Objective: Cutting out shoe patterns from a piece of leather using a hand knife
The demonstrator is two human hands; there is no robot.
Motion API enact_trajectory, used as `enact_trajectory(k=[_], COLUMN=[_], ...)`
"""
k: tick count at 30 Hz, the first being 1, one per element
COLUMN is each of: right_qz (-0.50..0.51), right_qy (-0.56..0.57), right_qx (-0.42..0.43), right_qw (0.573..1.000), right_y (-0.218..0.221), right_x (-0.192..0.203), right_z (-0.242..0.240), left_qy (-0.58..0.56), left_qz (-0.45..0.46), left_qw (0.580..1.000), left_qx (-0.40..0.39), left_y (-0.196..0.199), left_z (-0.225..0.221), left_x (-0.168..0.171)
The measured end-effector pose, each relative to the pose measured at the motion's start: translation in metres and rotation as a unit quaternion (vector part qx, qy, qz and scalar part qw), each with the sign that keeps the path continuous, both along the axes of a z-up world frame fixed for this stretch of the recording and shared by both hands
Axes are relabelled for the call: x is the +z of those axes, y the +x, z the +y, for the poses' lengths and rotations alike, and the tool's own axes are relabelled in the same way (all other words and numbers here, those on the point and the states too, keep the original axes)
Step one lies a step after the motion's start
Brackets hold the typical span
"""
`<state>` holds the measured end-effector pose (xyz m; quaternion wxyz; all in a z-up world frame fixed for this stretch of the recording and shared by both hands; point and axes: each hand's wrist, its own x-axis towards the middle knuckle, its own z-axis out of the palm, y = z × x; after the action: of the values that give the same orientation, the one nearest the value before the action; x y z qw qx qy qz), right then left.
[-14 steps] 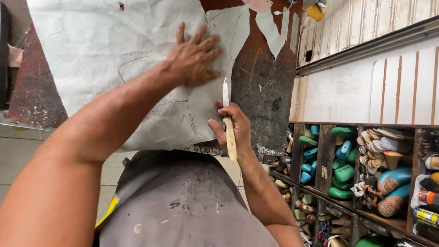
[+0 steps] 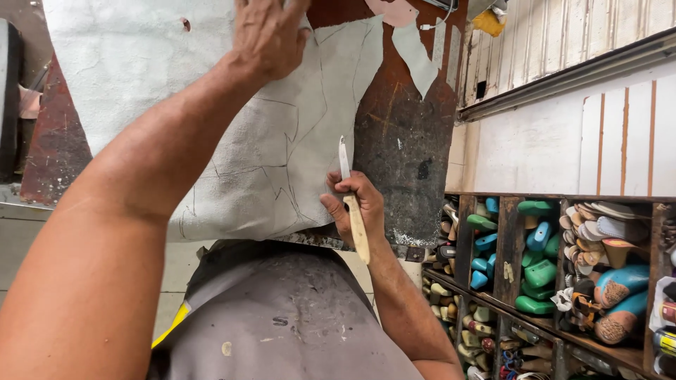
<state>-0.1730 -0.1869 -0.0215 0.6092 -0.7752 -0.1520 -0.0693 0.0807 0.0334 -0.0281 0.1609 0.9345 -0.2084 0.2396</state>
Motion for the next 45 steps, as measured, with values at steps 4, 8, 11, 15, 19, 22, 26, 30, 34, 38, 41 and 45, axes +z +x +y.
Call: enact_trajectory(k=[4, 8, 11, 15, 19, 22, 26, 30, 34, 38, 41, 45], right_qz=[-0.041, 0.005, -0.020, 0.063, 0.024, -0.040, -0.061, -0.046, -0.101, -0.046, -0.012, 0.027], right_qy=[0.057, 0.132, 0.061, 0.227, 0.095, 0.045, 0.034, 0.025, 0.096, 0.135, 0.154, 0.167], right_qx=[-0.006, -0.047, -0.026, 0.048, -0.025, -0.058, -0.075, -0.105, -0.060, -0.044, -0.067, 0.054], right_qw=[0.997, 0.990, 0.998, 0.971, 0.995, 0.996, 0.995, 0.993, 0.988, 0.989, 0.986, 0.984], right_y=[0.003, 0.018, 0.042, 0.087, 0.128, 0.156, 0.178, 0.182, 0.157, 0.129, 0.124, 0.119], right_x=[-0.013, -0.016, 0.013, 0.026, 0.036, 0.019, 0.009, 0.005, 0.022, 0.027, 0.026, 0.037], right_z=[-0.006, -0.020, -0.024, -0.025, 0.005, 0.017, 0.021, 0.001, -0.024, -0.073, -0.113, -0.164], left_qy=[0.066, 0.068, 0.074, 0.064, 0.042, 0.018, 0.028, 0.016, -0.010, 0.091, 0.074, 0.042], left_qz=[0.145, 0.255, 0.265, 0.260, 0.215, 0.228, 0.233, 0.198, -0.043, 0.076, 0.188, 0.308], left_qw=[0.983, 0.961, 0.958, 0.961, 0.973, 0.971, 0.970, 0.978, 0.996, 0.992, 0.979, 0.948], left_qx=[-0.094, -0.079, -0.076, -0.065, -0.065, -0.072, -0.068, -0.067, -0.082, -0.043, 0.006, 0.074], left_y=[-0.021, -0.024, -0.030, -0.030, -0.029, -0.027, -0.025, -0.022, -0.027, -0.052, -0.072, -0.093], left_z=[0.003, 0.008, 0.010, 0.010, 0.013, 0.015, 0.014, 0.017, 0.015, -0.036, -0.087, -0.136], left_x=[0.022, 0.023, 0.026, 0.028, 0.019, 0.017, 0.012, 0.013, -0.013, 0.018, 0.033, 0.018])
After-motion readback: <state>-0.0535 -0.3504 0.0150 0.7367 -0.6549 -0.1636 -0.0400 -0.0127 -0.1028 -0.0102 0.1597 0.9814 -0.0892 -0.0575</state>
